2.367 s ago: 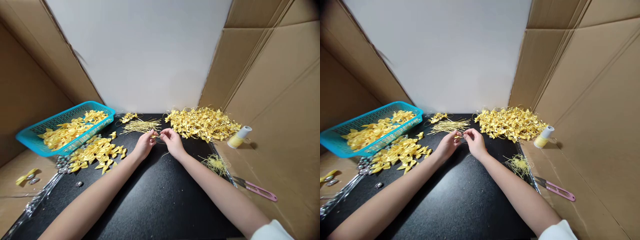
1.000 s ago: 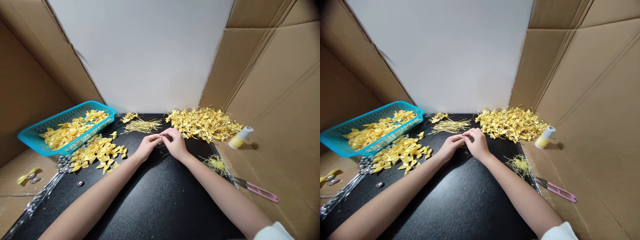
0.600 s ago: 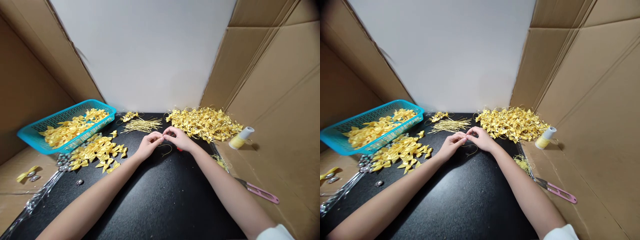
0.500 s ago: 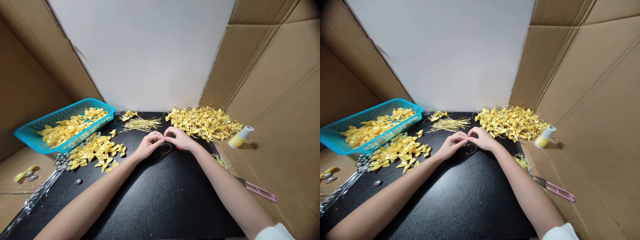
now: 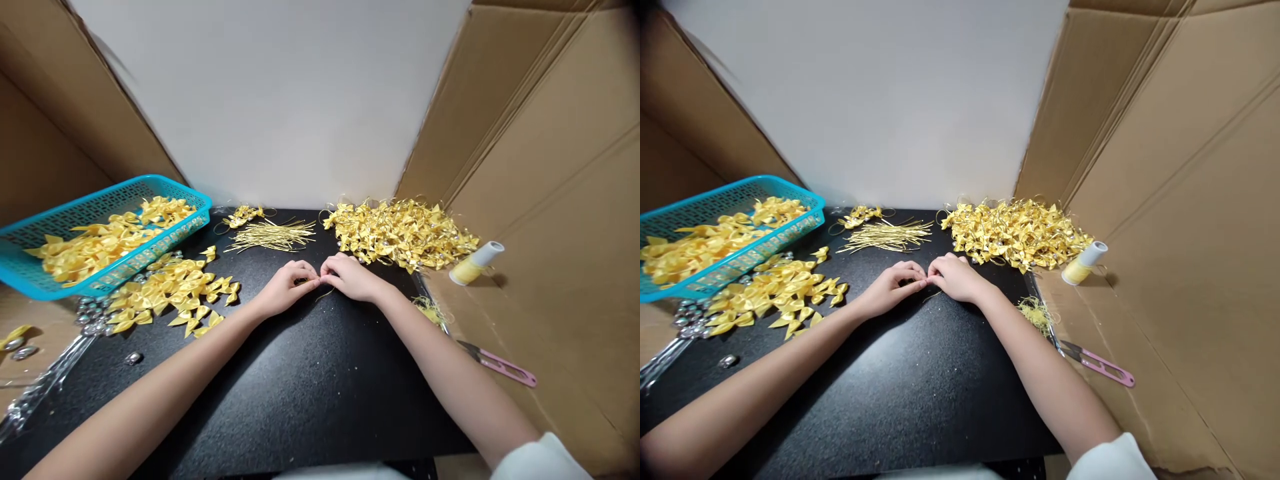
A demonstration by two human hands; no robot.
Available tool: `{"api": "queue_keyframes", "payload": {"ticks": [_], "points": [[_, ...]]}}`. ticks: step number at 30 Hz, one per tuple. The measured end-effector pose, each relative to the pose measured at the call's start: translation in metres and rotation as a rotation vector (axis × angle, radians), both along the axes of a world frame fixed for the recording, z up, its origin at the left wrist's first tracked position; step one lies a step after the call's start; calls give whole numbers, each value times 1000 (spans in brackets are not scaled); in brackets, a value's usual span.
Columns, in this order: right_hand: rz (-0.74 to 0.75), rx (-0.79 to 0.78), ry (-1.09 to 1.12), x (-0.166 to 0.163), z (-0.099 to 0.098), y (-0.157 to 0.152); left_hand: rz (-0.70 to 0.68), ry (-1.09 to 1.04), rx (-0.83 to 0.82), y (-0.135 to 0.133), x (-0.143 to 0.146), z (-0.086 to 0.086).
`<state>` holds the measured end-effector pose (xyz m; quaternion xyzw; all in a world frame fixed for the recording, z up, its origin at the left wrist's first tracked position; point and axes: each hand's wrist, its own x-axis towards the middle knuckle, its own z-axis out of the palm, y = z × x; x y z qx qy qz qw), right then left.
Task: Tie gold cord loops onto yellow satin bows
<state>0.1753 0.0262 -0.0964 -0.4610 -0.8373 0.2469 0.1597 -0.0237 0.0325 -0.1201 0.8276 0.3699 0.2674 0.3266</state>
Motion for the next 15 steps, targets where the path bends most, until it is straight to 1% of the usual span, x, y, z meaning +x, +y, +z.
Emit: {"api": "queue_keyframes", "payload": {"ticks": [3,5,7,9,12,15], "points": [[-27,12,78,0,-4,-13,2,-52,-117,-6,-6,3],[-57,53,158,-1,-7,-24,2,-71,-154,-13,-8,6],[-85,97,234,-3,-10,-36,-1,-70,-148,-21,-7,8],[-105,126,263,-5,-13,-47,-8,-56,-123,-30,-6,8],[-122,158,230,-7,-17,-58,-28,-2,-67,-40,-4,6],[-119,209,204,-6,-24,-63,-79,53,-29,-45,-5,4]]}}
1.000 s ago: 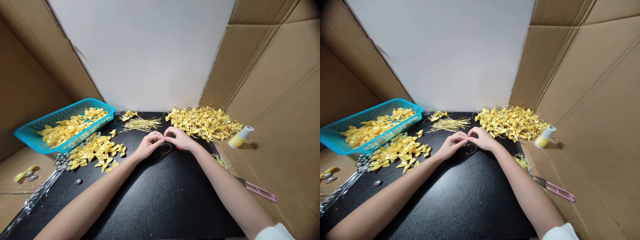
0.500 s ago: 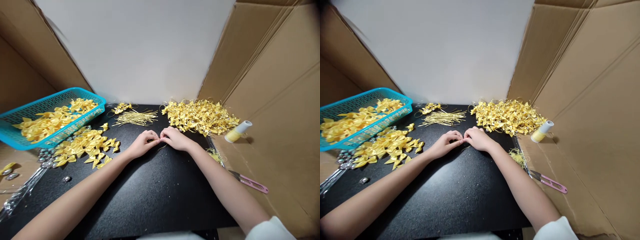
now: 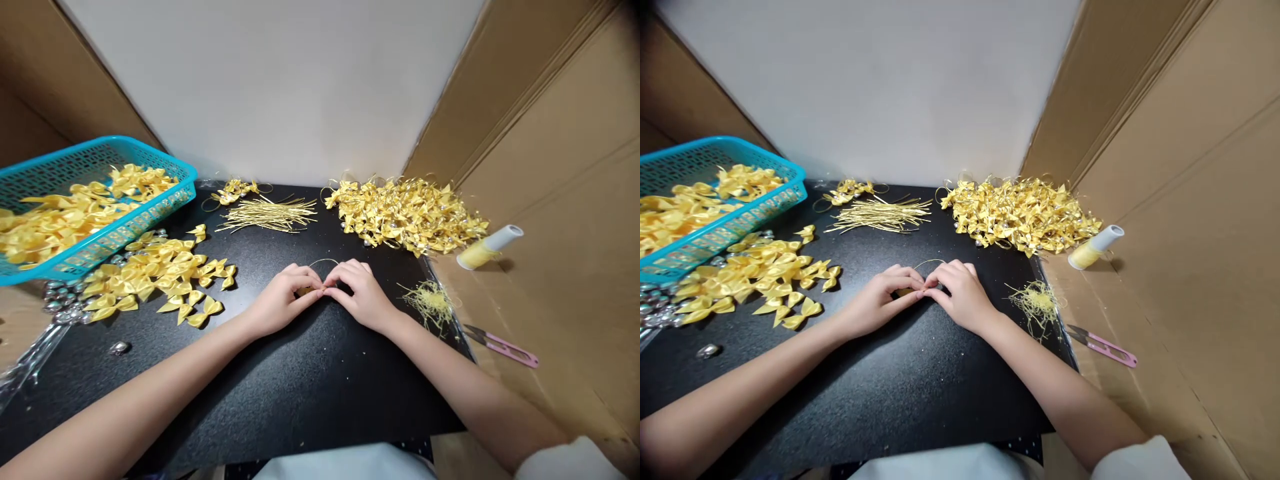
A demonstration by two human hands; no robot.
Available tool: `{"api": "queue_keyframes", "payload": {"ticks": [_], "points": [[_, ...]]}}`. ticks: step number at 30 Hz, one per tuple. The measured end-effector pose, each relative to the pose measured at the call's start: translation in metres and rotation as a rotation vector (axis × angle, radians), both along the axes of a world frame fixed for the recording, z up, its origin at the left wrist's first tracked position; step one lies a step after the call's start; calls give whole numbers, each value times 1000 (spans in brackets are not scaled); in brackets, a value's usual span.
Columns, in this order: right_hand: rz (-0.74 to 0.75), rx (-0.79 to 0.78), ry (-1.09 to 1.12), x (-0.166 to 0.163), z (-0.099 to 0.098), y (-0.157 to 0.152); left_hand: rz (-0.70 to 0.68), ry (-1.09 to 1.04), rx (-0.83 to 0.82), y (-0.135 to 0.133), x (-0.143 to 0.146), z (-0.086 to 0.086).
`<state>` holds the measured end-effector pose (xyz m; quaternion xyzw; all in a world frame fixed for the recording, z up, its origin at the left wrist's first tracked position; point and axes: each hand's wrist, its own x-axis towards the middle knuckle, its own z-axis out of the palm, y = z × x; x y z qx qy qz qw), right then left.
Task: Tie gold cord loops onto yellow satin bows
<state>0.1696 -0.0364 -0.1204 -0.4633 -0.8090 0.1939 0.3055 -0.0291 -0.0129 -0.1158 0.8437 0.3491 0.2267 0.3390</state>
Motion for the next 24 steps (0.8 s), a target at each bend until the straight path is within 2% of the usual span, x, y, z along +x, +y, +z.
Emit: {"api": "queue_keyframes", "payload": {"ticks": [3,7,14,21,24], "points": [[-3,106,-31,2,-7,-2,-39,32,-1,-2,-2,-1],[-18,218,-108,2,-11,-3,1,40,-12,-4,-2,-1],[8,258,-209,-1,-11,-5,39,51,-66,-7,-1,0],[33,244,-193,1,-5,-7,47,38,-119,-9,-1,4],[65,284,-226,2,-4,-8,43,44,-154,-10,-2,8]]}}
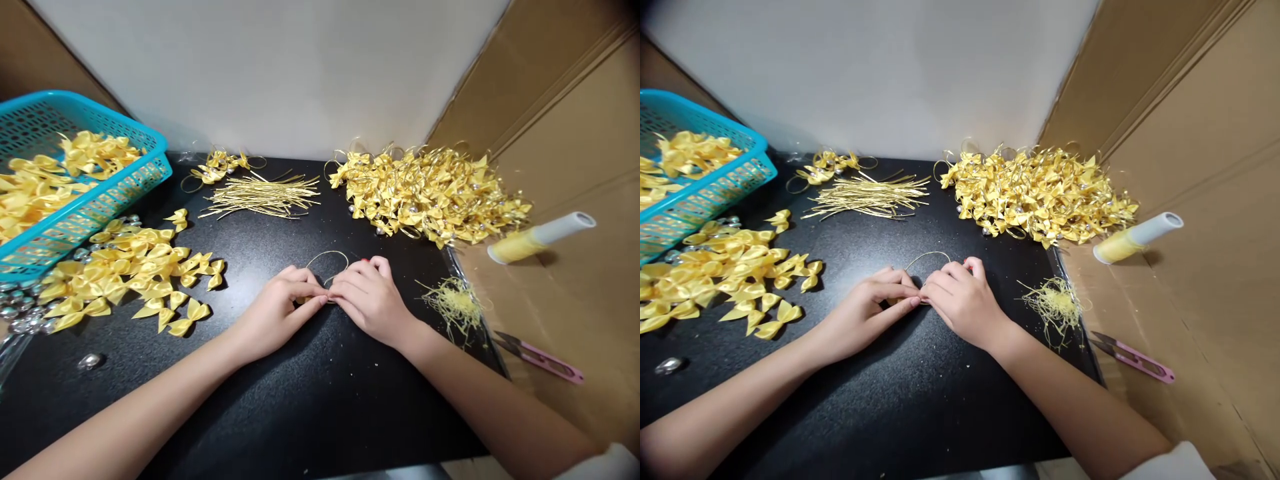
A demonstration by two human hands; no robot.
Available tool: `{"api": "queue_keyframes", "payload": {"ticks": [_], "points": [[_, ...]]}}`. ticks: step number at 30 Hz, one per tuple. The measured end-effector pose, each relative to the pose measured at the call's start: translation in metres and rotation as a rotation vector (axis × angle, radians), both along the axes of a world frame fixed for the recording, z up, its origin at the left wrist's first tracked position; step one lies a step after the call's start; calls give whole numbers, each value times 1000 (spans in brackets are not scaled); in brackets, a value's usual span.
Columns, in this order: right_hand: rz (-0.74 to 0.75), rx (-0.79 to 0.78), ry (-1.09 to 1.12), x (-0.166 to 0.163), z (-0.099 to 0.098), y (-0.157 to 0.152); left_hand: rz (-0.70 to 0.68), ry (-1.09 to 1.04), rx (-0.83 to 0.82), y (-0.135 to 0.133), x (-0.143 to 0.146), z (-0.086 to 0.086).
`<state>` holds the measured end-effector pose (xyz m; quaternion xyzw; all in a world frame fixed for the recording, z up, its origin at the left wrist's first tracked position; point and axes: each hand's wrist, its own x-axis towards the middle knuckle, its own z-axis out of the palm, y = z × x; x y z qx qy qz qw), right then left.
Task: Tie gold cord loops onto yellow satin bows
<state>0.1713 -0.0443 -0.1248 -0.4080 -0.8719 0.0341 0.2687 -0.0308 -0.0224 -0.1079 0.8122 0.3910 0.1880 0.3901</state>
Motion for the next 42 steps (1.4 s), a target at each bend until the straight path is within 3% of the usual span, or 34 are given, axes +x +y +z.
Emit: {"api": "queue_keyframes", "payload": {"ticks": [5,15,27,34,39,42], "points": [[-20,83,0,-2,2,-3,-13,-16,-48,-1,-2,4],[-6,8,-33,-4,2,-1,-24,-50,-75,1,-5,3],[-36,-88,5,-2,-1,-2,190,-103,-140,0,-4,-2],[-65,-88,42,-4,-2,-2,320,-257,-262,-4,1,-8],[-82,-96,11,-4,-1,-2,291,-241,-265,-4,3,-7],[-89,-89,3,-3,-1,-1,277,-203,-183,-4,2,-7]]}}
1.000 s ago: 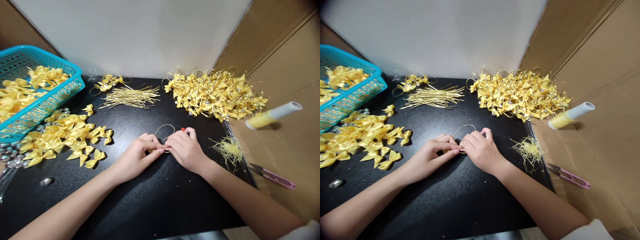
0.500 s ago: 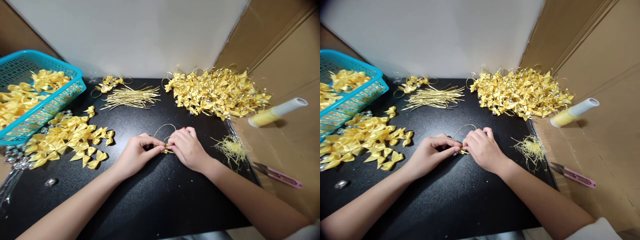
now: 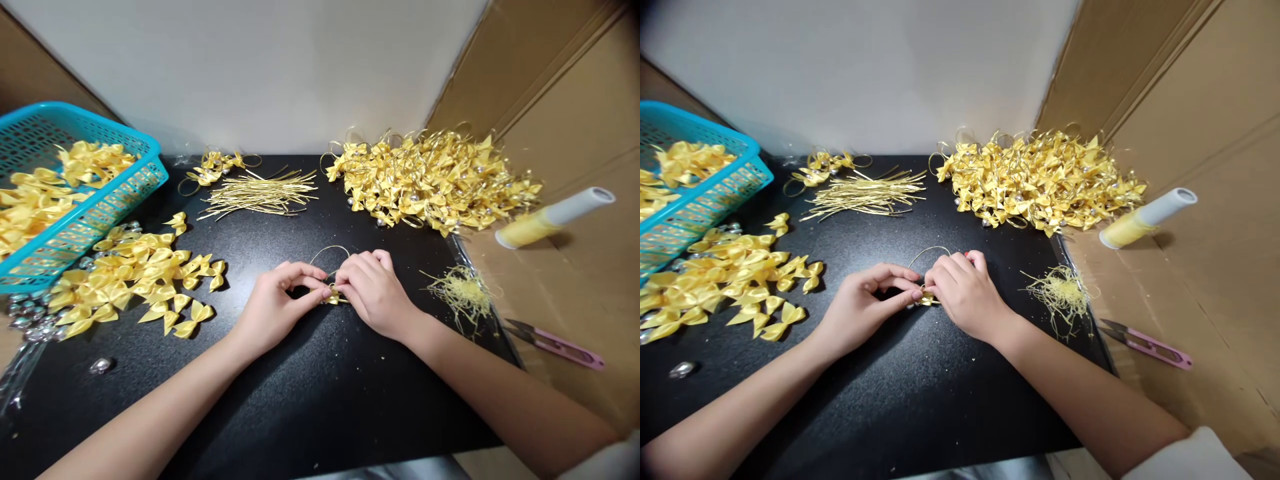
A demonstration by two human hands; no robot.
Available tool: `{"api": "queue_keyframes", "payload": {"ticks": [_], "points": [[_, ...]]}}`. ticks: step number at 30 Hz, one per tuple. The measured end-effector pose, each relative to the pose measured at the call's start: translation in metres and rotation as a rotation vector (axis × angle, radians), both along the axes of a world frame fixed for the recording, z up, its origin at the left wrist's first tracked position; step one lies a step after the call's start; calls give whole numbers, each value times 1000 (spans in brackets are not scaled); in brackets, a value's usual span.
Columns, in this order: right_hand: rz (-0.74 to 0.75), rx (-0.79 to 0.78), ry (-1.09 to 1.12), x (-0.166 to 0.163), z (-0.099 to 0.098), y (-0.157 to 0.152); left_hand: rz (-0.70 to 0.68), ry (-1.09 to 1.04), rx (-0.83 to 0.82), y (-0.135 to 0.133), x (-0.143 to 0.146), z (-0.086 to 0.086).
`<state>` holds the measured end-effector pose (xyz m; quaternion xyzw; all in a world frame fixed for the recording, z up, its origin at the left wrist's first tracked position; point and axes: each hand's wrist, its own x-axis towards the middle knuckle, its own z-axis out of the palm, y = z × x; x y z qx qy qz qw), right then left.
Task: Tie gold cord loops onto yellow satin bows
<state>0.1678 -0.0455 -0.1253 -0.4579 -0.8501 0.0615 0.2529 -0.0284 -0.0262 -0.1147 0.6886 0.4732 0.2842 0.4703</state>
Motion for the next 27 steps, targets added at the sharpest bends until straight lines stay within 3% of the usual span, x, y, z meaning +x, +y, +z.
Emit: {"api": "queue_keyframes", "payload": {"ticks": [19,27], "points": [[-30,16,72,0,0,0,-75,238,430,5,5,6],[-56,7,75,0,-1,1,-89,242,530,11,8,6]]}}
